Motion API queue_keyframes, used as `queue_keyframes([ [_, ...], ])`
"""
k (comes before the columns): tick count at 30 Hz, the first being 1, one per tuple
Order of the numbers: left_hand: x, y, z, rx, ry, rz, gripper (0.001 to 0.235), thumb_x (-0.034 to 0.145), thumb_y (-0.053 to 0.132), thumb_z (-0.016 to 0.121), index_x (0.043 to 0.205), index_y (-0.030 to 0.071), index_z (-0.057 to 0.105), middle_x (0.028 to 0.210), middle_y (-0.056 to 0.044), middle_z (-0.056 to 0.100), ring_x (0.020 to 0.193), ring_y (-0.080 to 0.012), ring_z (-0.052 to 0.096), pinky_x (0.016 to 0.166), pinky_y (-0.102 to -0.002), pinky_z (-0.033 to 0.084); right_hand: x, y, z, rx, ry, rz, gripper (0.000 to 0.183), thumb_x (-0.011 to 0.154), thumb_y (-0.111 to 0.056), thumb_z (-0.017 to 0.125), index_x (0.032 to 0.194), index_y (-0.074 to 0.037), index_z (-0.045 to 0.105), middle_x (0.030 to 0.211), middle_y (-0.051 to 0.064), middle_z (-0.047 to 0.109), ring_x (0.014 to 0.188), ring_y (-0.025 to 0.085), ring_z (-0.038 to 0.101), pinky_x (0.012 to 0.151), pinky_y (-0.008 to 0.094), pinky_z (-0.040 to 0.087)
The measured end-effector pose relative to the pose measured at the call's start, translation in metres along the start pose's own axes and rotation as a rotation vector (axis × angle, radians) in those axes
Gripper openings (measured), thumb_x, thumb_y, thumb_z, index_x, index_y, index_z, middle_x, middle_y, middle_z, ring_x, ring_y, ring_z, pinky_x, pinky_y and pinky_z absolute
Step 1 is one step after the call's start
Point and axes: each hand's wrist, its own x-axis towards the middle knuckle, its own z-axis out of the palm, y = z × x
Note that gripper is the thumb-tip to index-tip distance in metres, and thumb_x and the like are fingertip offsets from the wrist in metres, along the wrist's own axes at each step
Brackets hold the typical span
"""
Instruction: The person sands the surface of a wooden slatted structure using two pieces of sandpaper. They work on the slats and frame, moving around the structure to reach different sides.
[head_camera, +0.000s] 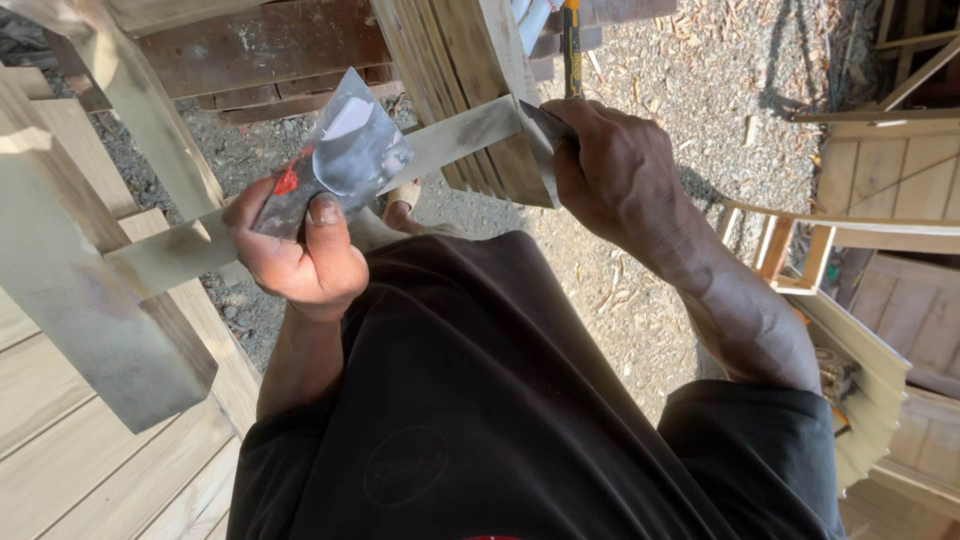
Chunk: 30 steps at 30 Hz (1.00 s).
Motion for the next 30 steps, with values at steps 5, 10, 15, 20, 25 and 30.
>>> queue_keyframes([
  [5,0.014,0.005,-0.014,0.281,-0.126,0.271,0.036,0.089,0.006,0.068,0.118,-0.006,0.05,0.1,-0.023,0.065,0.083,-0.0345,0.065,0.077,-0.04,0.058,0.007,-0.037,0.009,-0.129,0.015,0.132,0.015,0.104,-0.004,0.056,0.107,0.001,0.07,0.074,0.011,0.069,0.056,0.019,0.064,0.047,0.037,0.049],
  [10,0.045,0.009,-0.019,-0.094,-0.311,0.333,0.032,0.102,0.0,0.059,0.127,-0.003,0.04,0.104,-0.02,0.07,0.084,-0.0311,0.074,0.077,-0.04,0.061,0.007,-0.068,0.021,-0.236,0.112,0.097,0.021,0.096,0.002,0.056,0.114,0.003,0.068,0.082,0.014,0.07,0.07,0.025,0.069,0.06,0.039,0.053],
  [15,0.062,0.015,-0.019,-0.193,-0.361,0.334,0.029,0.104,-0.004,0.056,0.127,-0.003,0.038,0.113,-0.025,0.072,0.087,-0.0276,0.076,0.071,-0.034,0.058,-0.002,-0.082,0.016,-0.222,0.134,0.144,0.027,0.091,0.001,0.06,0.117,0.0,0.068,0.09,0.016,0.07,0.08,0.032,0.069,0.069,0.044,0.055],
  [20,0.067,0.018,-0.02,-0.217,-0.368,0.34,0.025,0.106,-0.001,0.054,0.126,-0.002,0.039,0.114,-0.024,0.072,0.092,-0.0278,0.078,0.073,-0.031,0.058,0.002,-0.085,0.032,-0.352,0.12,0.299,0.027,0.093,0.002,0.06,0.119,0.0,0.068,0.089,0.013,0.071,0.077,0.028,0.069,0.061,0.044,0.052],
  [25,0.067,0.018,-0.022,-0.215,-0.355,0.343,0.023,0.107,0.002,0.055,0.125,-0.003,0.041,0.114,-0.023,0.072,0.093,-0.0263,0.079,0.07,-0.029,0.055,0.001,-0.09,0.042,-0.376,0.161,0.223,0.03,0.093,0.001,0.06,0.123,0.003,0.066,0.092,0.014,0.071,0.078,0.025,0.068,0.061,0.039,0.052],
  [30,0.069,0.017,-0.021,-0.226,-0.363,0.342,0.022,0.108,0.003,0.054,0.125,-0.003,0.041,0.116,-0.024,0.072,0.092,-0.0248,0.078,0.071,-0.029,0.056,0.005,-0.084,0.027,-0.317,0.249,0.187,0.026,0.098,0.0,0.059,0.123,-0.002,0.066,0.101,0.012,0.071,0.085,0.026,0.069,0.073,0.039,0.055],
])
